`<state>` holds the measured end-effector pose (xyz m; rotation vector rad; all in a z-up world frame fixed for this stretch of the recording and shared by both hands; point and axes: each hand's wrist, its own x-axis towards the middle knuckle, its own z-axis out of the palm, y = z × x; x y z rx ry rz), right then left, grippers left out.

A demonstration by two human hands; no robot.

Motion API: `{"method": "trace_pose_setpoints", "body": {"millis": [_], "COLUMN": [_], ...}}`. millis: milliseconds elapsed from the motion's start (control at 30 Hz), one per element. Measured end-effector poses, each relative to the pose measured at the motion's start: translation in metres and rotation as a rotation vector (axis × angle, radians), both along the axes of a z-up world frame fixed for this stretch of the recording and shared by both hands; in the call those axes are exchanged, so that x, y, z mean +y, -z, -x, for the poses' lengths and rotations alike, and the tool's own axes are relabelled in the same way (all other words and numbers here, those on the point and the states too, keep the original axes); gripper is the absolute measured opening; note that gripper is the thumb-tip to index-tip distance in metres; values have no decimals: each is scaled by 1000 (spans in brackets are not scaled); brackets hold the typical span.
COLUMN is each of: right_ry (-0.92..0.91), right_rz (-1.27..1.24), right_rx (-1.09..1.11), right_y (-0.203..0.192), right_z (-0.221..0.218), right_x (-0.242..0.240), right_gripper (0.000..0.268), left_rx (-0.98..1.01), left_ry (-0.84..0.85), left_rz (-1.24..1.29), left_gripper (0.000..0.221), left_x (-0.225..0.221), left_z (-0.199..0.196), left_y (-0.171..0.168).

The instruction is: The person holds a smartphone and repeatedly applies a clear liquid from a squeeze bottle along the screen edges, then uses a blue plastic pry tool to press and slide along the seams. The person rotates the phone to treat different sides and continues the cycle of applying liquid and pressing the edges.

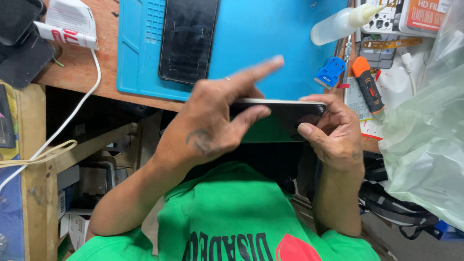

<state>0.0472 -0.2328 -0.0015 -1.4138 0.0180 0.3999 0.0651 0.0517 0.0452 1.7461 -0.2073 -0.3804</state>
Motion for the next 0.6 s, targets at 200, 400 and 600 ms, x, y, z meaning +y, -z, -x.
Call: {"method": "trace_pose_setpoints", "body": {"millis": [200,400,600], "right_ry": [330,203,-53], "right_rz": [-276,85,131], "right_rx": [-303,-345,-284], "right_y": [22,29,10], "right_z": [11,20,14], "right_x": [31,48,26], "right_gripper": [43,47,41], "left_rx": [-13,99,32], "left_ry": [-577,-599,-609], "left_rz": [575,627,412], "left_gripper": [79,103,95], "left_x": [-46,-81,-77], "left_z": [18,19,1], "left_y": [23,44,48]}}
